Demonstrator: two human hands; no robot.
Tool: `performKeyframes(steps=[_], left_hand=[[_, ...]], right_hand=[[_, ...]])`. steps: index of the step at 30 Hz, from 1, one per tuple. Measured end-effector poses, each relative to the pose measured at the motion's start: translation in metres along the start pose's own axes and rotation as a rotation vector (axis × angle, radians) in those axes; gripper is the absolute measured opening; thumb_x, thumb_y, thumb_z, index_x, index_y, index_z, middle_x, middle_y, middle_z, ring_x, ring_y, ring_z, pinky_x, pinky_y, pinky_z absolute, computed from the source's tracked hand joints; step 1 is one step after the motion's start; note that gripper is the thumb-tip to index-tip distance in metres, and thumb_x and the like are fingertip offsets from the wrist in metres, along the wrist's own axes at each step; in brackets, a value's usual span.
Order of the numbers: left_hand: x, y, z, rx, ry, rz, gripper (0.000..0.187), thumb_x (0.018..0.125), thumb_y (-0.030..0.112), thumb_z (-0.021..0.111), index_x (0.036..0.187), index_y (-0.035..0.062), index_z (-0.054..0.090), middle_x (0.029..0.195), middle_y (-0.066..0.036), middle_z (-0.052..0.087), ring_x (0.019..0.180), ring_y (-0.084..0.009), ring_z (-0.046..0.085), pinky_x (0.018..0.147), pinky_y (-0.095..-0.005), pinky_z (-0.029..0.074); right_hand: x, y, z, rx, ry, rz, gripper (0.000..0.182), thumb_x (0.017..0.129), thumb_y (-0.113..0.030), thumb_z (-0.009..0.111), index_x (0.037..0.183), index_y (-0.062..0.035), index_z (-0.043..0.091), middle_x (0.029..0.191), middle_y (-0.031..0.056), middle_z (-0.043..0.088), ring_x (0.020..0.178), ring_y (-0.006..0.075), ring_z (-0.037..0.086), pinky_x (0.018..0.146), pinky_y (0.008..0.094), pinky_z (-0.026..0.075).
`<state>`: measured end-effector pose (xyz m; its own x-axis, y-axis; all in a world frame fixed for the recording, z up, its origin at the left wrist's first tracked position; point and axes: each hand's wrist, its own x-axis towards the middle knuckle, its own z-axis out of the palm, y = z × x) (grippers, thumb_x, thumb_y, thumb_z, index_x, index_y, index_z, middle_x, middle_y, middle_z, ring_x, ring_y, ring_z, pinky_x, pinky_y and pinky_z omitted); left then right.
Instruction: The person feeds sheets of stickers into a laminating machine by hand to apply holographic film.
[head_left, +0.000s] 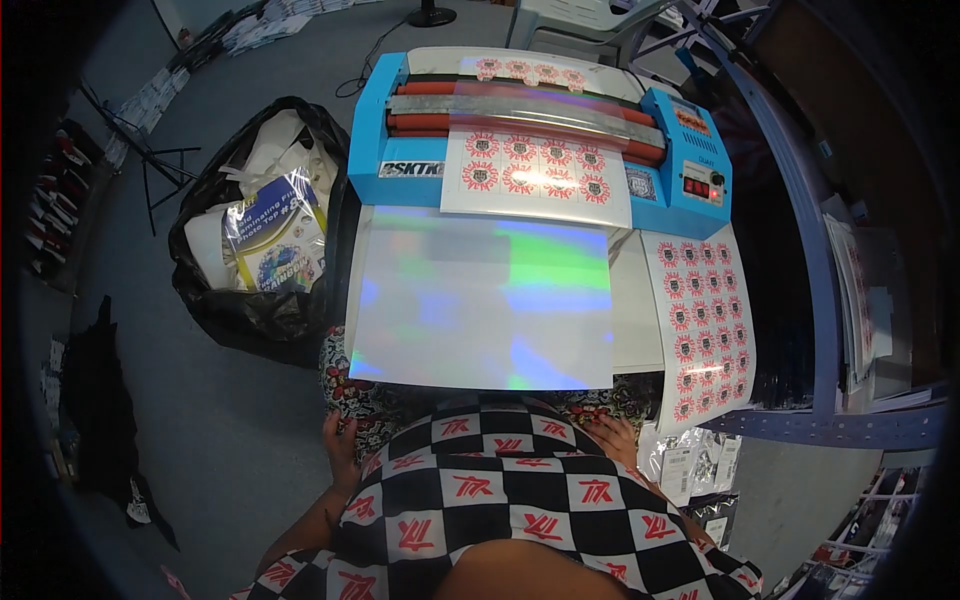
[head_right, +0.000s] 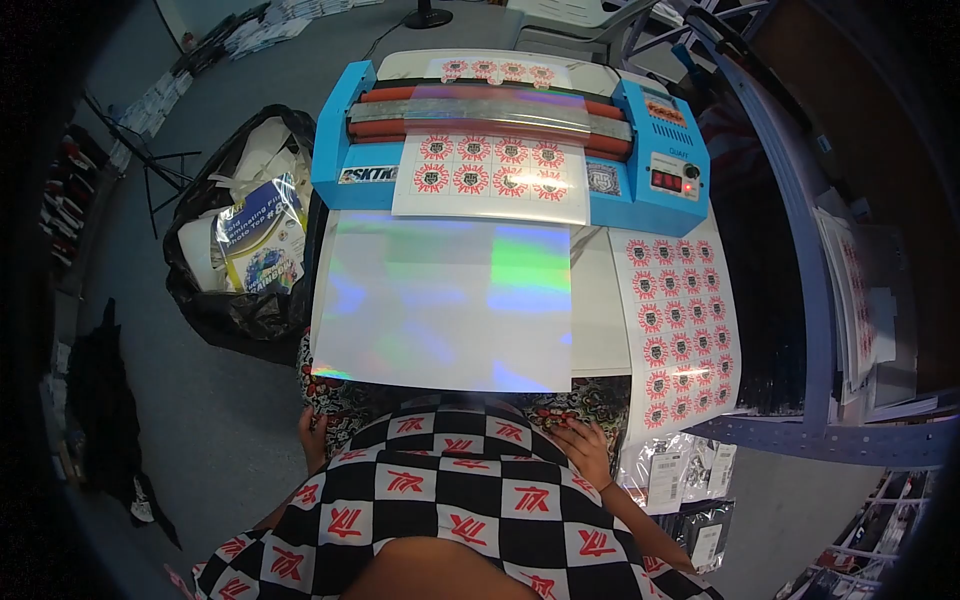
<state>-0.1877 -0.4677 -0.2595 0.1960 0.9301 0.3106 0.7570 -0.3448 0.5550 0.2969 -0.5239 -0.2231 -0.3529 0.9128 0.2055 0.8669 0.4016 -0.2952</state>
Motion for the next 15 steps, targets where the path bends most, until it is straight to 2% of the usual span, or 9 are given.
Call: performKeyframes(steps=[15], left_hand=[[-0.0015, -0.0016, -0.0025, -0.035, -0.062, -0.068, 0.059, 0.081, 0.049, 0.049, 0.123, 0.0085, 0.039, 0.131, -0.019, 0.025, 0.122, -0.0379, 0.023, 0.099, -0.0481, 0.017]], right_hand=[[0.001, -0.0007, 0.0005, 0.011, 0.02, -0.005, 0.029, 0.077, -0.022, 0.047, 0.102, -0.0184, 0.06, 0.115, -0.0028, 0.054, 0.113, 0.0182, 0.043, 0.096, 0.0434, 0.024]])
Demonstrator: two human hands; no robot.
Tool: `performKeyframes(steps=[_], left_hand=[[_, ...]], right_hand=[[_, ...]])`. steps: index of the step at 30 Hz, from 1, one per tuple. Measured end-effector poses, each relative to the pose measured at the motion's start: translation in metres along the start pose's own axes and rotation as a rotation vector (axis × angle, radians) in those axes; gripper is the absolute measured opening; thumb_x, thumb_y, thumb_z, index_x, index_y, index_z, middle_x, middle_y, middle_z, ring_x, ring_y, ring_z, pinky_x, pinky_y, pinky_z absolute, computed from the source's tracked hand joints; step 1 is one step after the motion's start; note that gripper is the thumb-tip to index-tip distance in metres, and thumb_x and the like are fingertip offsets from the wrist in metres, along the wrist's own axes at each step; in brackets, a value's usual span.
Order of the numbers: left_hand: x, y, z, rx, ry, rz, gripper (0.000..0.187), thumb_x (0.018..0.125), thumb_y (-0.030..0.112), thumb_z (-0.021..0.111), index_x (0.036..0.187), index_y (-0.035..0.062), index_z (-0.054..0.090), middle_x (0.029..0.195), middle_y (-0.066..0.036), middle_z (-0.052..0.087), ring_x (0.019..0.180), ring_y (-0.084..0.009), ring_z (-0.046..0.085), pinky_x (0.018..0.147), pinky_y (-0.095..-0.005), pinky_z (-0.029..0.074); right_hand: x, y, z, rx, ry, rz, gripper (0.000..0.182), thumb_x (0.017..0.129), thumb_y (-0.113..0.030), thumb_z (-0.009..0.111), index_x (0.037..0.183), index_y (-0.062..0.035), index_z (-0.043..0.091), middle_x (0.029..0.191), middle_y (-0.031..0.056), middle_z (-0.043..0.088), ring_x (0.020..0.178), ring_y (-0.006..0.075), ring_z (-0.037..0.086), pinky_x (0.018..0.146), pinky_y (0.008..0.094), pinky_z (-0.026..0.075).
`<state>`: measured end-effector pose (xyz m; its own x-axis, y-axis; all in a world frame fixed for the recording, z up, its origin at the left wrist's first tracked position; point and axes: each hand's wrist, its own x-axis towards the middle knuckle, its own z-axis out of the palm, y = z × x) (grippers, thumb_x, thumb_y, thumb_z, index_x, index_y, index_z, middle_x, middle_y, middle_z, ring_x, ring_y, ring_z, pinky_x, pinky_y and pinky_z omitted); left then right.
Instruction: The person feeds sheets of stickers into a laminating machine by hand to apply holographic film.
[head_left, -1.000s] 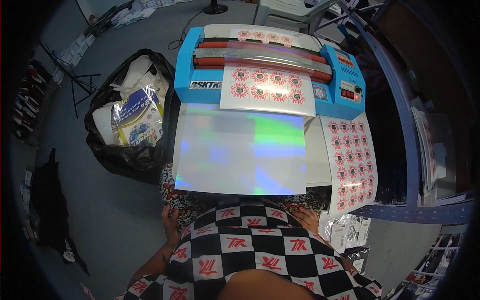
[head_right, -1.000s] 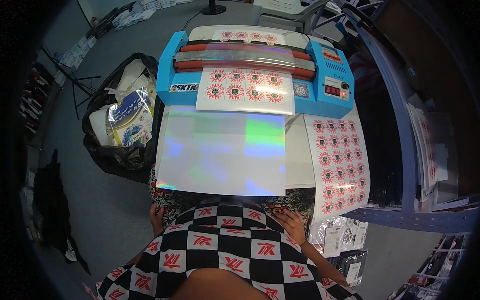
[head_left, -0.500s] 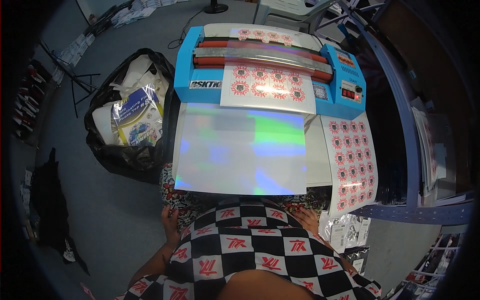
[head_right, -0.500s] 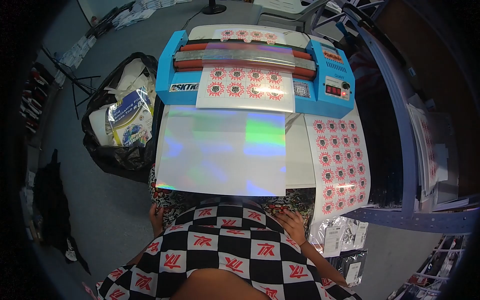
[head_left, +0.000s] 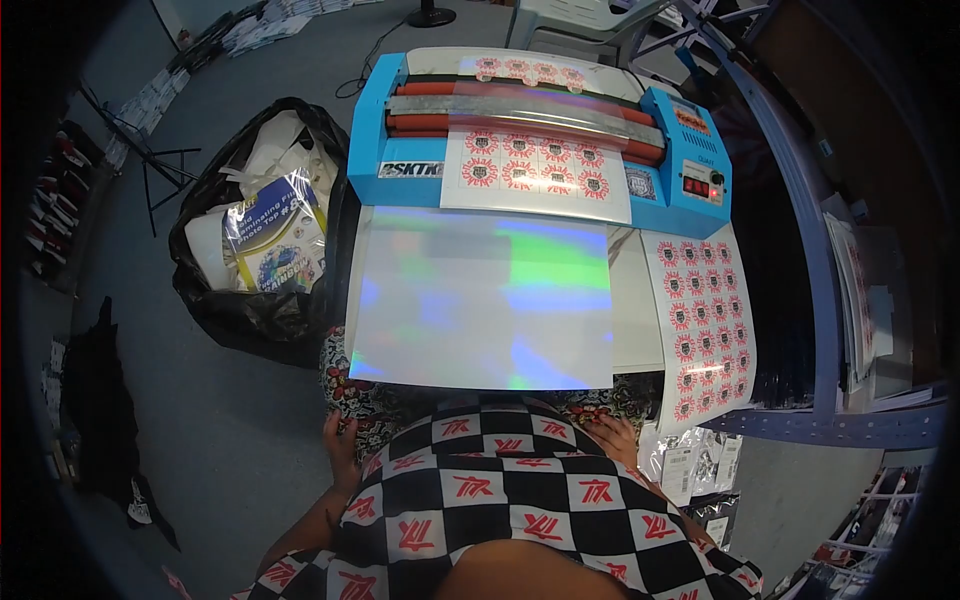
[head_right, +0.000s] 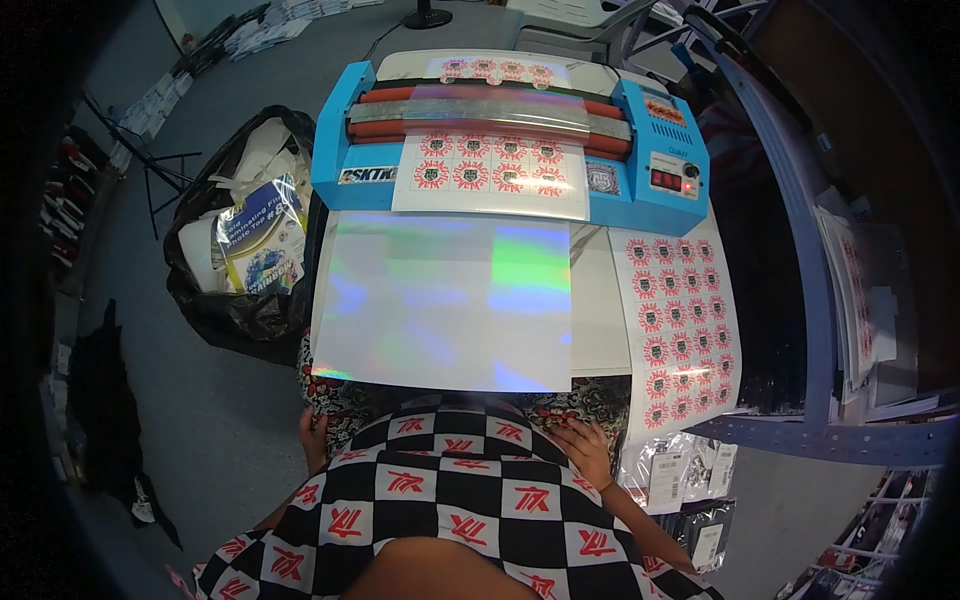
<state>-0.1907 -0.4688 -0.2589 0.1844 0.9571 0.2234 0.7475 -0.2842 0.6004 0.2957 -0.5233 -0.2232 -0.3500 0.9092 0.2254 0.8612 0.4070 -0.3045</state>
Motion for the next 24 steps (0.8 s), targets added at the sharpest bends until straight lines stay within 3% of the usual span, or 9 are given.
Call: performKeyframes(steps=[24], left_hand=[[0.001, 0.001, 0.002, 0.038, 0.041, 0.042, 0.057, 0.081, 0.046, 0.051, 0.123, 0.0096, 0.04, 0.13, -0.019, 0.026, 0.121, -0.0384, 0.024, 0.099, -0.0486, 0.018]], right_hand=[[0.001, 0.001, -0.001, -0.025, -0.012, -0.01, 0.027, 0.077, -0.019, 0.046, 0.101, -0.018, 0.06, 0.115, -0.0032, 0.054, 0.113, 0.0179, 0.043, 0.096, 0.0428, 0.025]])
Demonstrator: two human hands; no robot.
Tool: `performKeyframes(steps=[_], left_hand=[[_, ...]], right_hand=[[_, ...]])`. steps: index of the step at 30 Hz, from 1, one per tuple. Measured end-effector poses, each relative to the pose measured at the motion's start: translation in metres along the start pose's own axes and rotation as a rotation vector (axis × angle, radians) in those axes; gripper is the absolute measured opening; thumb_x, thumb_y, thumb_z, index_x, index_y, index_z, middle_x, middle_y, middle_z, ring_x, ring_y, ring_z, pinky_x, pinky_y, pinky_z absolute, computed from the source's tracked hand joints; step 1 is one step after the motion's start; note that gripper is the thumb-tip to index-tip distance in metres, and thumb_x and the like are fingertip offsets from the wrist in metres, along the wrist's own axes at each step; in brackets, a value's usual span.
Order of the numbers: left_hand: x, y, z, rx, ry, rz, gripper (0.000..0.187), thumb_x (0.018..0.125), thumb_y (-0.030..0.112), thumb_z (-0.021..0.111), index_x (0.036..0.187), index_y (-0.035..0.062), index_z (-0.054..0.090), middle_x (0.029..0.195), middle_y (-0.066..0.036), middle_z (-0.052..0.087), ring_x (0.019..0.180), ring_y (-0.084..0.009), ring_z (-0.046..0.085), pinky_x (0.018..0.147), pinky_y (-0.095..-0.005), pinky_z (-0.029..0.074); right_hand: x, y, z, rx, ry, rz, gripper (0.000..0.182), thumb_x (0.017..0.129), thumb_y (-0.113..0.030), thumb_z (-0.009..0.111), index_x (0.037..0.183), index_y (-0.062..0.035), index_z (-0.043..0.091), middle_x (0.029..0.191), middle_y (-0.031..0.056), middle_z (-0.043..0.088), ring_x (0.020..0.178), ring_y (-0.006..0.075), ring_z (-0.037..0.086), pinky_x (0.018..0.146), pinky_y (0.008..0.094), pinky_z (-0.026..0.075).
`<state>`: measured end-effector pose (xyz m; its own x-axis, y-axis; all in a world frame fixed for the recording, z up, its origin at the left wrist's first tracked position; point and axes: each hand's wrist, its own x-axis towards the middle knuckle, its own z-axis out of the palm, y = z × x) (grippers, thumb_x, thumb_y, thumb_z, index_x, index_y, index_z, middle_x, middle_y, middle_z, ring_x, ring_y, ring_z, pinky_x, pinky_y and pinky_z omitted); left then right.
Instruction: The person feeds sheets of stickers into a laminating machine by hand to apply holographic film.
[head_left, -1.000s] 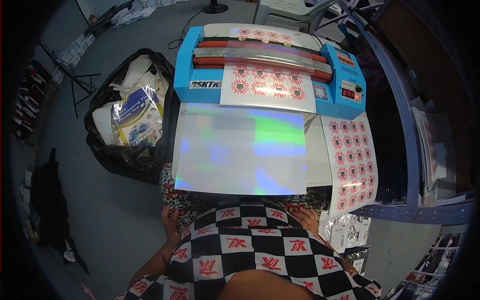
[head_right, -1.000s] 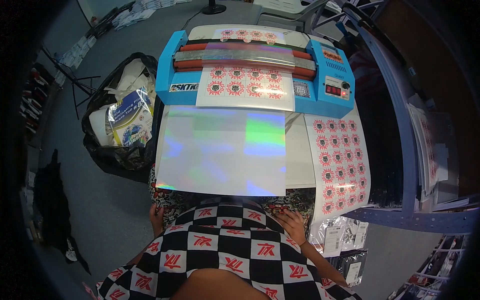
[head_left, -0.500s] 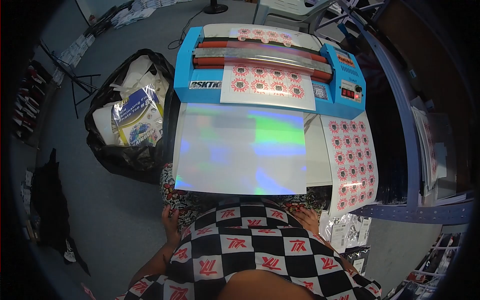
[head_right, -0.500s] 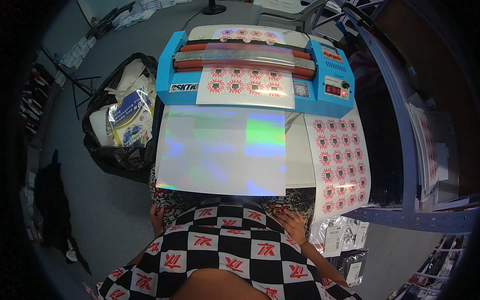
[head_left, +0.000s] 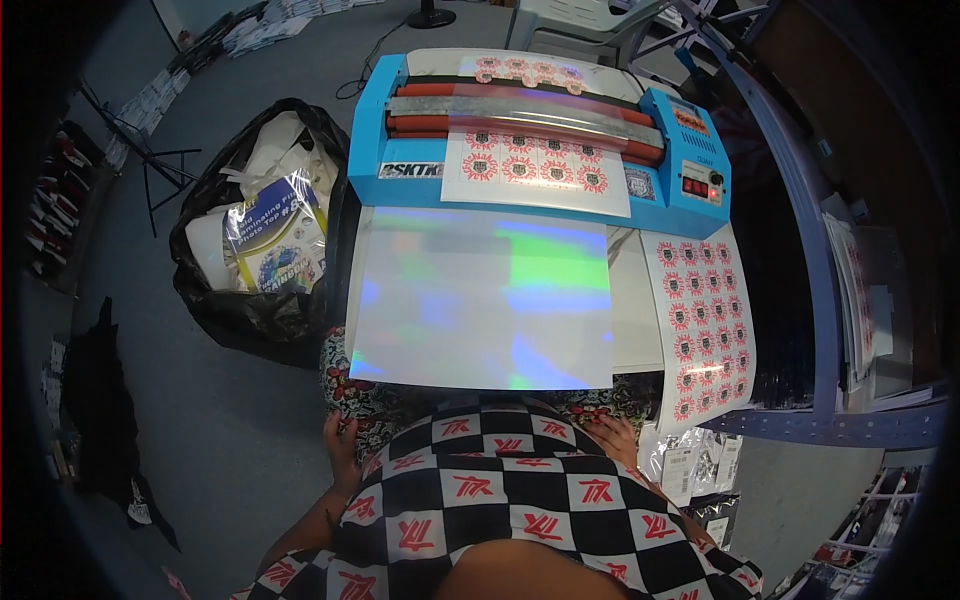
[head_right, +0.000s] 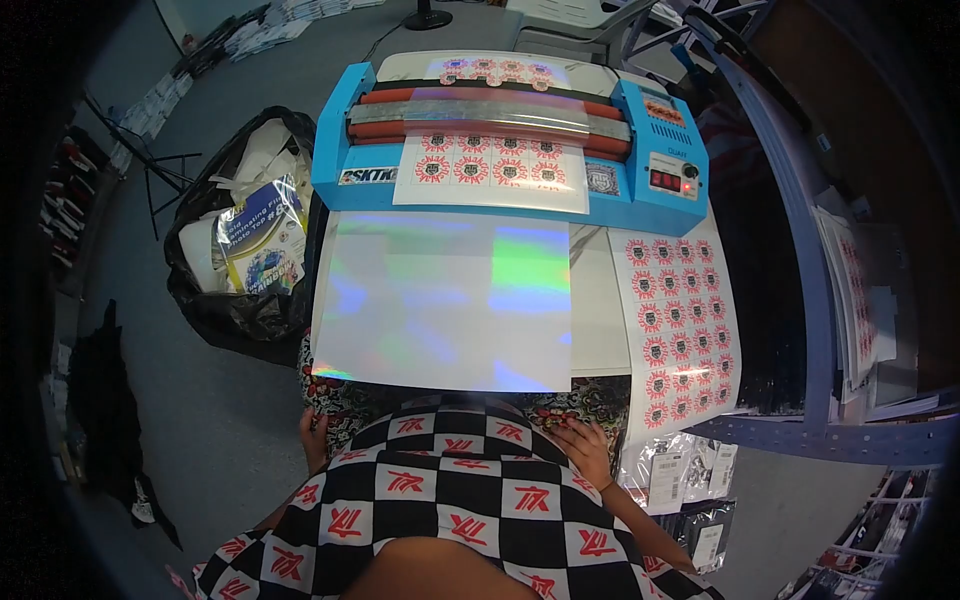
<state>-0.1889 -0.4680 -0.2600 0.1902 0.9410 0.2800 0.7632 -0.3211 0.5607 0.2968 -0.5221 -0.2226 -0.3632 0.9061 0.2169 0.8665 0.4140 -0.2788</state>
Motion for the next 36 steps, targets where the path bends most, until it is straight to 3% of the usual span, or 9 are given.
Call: performKeyframes(steps=[4, 7, 10, 13, 22, 36], left_hand=[[0.005, 0.007, -0.002, 0.04, 0.041, 0.008, 0.045, 0.083, 0.028, 0.052, 0.122, 0.0089, 0.04, 0.123, -0.018, 0.033, 0.117, -0.0358, 0.032, 0.097, -0.0445, 0.025], [0.008, 0.009, -0.005, 0.088, 0.041, 0.062, 0.046, 0.082, 0.028, 0.053, 0.122, 0.0093, 0.04, 0.124, -0.018, 0.033, 0.117, -0.036, 0.033, 0.097, -0.0446, 0.025], [0.009, 0.011, -0.006, 0.069, 0.05, 0.076, 0.047, 0.082, 0.03, 0.054, 0.122, 0.0096, 0.04, 0.124, -0.018, 0.033, 0.117, -0.0359, 0.032, 0.096, -0.0447, 0.026], [0.002, 0.001, -0.001, -0.009, 0.006, 0.013, 0.057, 0.08, 0.046, 0.053, 0.121, 0.0087, 0.041, 0.13, -0.019, 0.026, 0.122, -0.0374, 0.023, 0.099, -0.0479, 0.018], [0.004, 0.005, -0.001, -0.003, 0.032, 0.022, 0.058, 0.077, 0.041, 0.058, 0.123, 0.0095, 0.04, 0.128, -0.018, 0.028, 0.121, -0.0372, 0.025, 0.099, -0.0479, 0.019], [0.004, 0.006, -0.003, -0.016, 0.012, 0.011, 0.059, 0.079, 0.047, 0.052, 0.124, 0.0103, 0.039, 0.129, -0.019, 0.026, 0.122, -0.0372, 0.023, 0.099, -0.0491, 0.017]], right_hand=[[0.003, -0.003, -0.004, 0.002, 0.004, -0.001, 0.028, 0.077, -0.02, 0.046, 0.102, -0.0181, 0.06, 0.115, -0.0032, 0.054, 0.113, 0.0177, 0.043, 0.096, 0.0425, 0.025], [0.005, -0.005, -0.005, 0.015, -0.004, 0.018, 0.029, 0.077, -0.02, 0.046, 0.104, -0.0184, 0.06, 0.116, -0.0034, 0.053, 0.113, 0.0178, 0.042, 0.096, 0.0427, 0.025], [0.002, -0.002, -0.002, 0.003, -0.011, 0.004, 0.03, 0.077, -0.021, 0.047, 0.104, -0.0187, 0.06, 0.116, -0.0037, 0.053, 0.114, 0.018, 0.042, 0.096, 0.0429, 0.024], [0.001, -0.001, -0.001, -0.014, -0.007, -0.001, 0.031, 0.076, -0.022, 0.048, 0.105, -0.0188, 0.059, 0.116, -0.0036, 0.053, 0.114, 0.0184, 0.042, 0.096, 0.0439, 0.024], [0.006, -0.008, -0.008, 0.056, -0.021, 0.056, 0.031, 0.077, -0.022, 0.047, 0.105, -0.0192, 0.059, 0.116, -0.0035, 0.053, 0.114, 0.0185, 0.042, 0.096, 0.045, 0.024], [0.001, -0.004, -0.004, 0.045, -0.02, 0.035, 0.03, 0.076, -0.023, 0.049, 0.103, -0.0176, 0.06, 0.115, -0.0022, 0.054, 0.112, 0.0191, 0.043, 0.095, 0.0445, 0.024]])
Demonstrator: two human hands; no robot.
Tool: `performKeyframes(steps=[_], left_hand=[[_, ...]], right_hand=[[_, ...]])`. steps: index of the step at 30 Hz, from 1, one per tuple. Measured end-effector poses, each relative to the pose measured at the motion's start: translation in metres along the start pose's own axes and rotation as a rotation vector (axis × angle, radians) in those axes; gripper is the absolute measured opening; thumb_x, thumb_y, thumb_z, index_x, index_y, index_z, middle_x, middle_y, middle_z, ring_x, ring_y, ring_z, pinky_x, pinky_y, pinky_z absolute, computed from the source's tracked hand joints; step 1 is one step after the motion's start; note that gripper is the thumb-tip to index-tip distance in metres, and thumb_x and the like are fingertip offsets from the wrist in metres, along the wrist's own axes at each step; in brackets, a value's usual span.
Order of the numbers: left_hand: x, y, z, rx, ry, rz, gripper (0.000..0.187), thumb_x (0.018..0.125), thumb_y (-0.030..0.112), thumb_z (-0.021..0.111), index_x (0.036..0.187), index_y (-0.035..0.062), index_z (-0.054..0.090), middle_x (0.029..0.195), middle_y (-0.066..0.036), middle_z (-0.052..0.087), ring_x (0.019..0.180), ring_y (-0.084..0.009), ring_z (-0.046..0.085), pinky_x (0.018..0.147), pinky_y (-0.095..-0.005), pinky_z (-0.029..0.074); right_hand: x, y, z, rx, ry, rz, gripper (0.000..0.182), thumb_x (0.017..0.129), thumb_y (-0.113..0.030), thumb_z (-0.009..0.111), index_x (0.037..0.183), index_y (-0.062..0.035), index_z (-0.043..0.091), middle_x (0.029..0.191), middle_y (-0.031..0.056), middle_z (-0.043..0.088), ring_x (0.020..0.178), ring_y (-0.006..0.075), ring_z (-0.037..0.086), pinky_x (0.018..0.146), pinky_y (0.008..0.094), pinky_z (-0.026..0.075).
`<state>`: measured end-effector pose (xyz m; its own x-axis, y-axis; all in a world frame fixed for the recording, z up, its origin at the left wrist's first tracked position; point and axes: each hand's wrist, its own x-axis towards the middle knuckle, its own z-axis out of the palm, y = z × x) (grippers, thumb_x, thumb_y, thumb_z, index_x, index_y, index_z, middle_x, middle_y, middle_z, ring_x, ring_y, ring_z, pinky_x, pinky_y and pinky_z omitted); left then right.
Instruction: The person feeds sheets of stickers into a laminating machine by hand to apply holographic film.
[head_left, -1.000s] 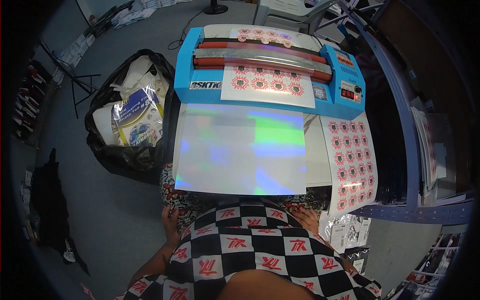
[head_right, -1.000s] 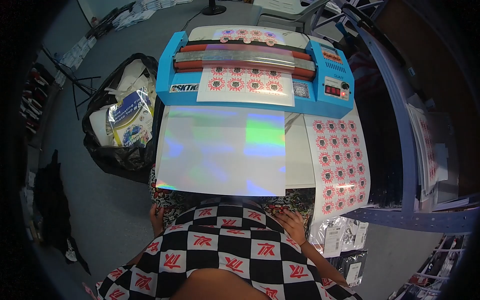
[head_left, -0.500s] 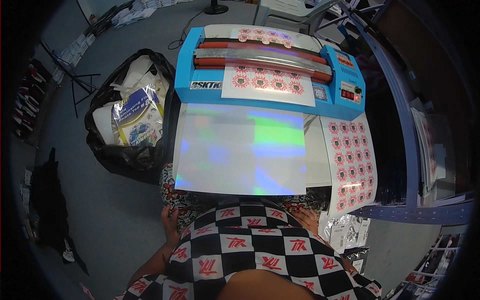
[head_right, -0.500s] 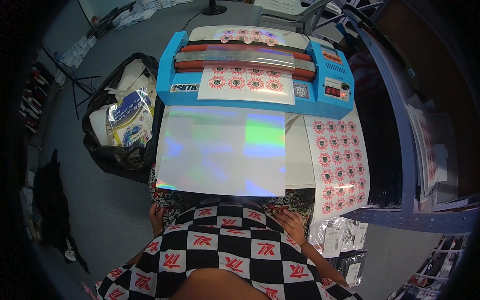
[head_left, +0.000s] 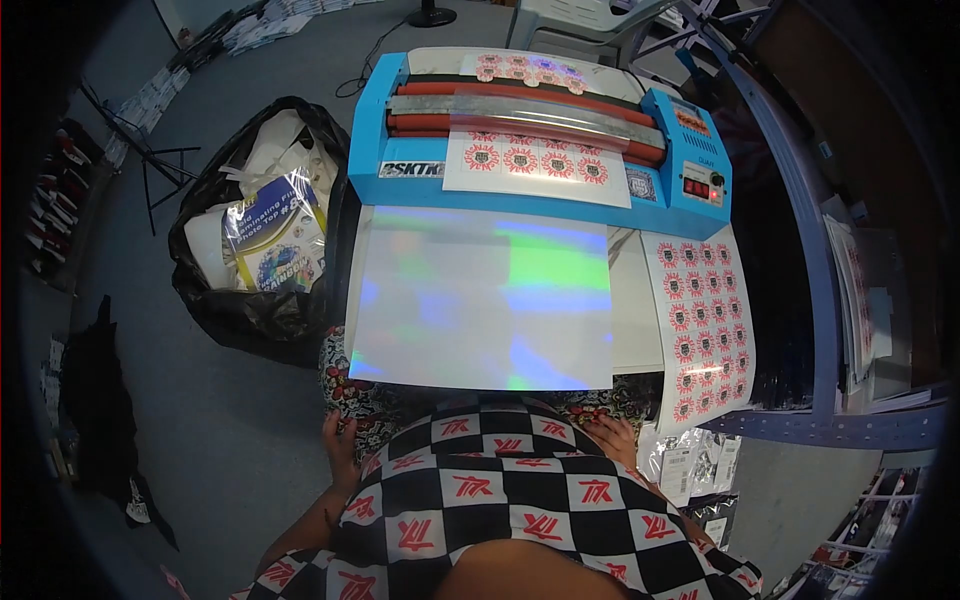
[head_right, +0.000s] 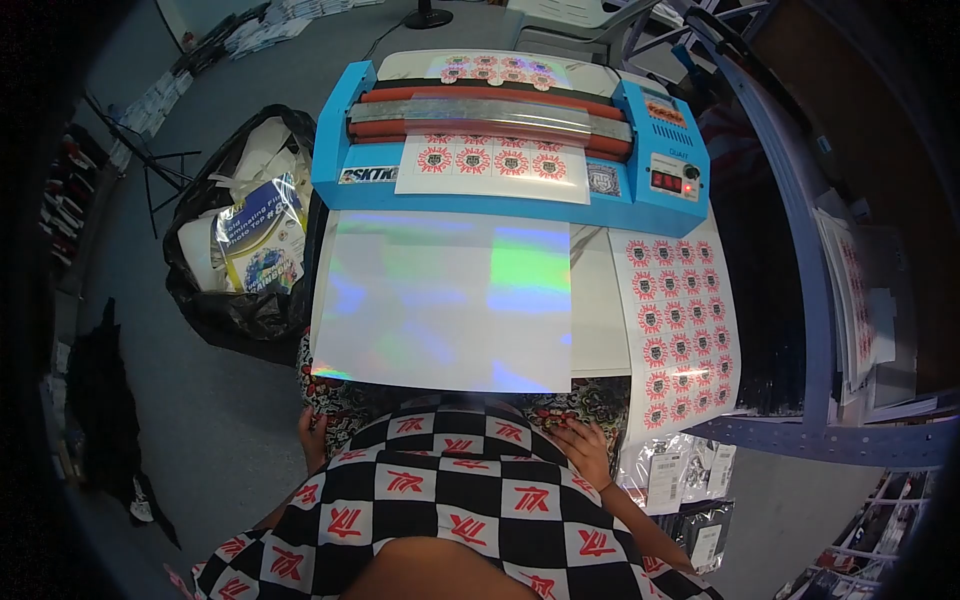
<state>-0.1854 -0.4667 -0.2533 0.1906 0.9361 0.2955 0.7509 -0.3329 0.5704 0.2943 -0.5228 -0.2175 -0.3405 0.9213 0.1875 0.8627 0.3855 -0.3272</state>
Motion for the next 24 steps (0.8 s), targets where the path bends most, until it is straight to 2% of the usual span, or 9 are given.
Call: performKeyframes(steps=[24], left_hand=[[-0.0016, -0.002, 0.0001, -0.004, -0.009, -0.001, 0.058, 0.08, 0.047, 0.052, 0.123, 0.0091, 0.04, 0.13, -0.019, 0.026, 0.122, -0.037, 0.023, 0.099, -0.048, 0.018]], right_hand=[[0.0038, -0.004, -0.0019, -0.005, 0.009, 0.014, 0.03, 0.076, -0.022, 0.048, 0.104, -0.0182, 0.06, 0.115, -0.0025, 0.054, 0.112, 0.0191, 0.044, 0.095, 0.0436, 0.025]])
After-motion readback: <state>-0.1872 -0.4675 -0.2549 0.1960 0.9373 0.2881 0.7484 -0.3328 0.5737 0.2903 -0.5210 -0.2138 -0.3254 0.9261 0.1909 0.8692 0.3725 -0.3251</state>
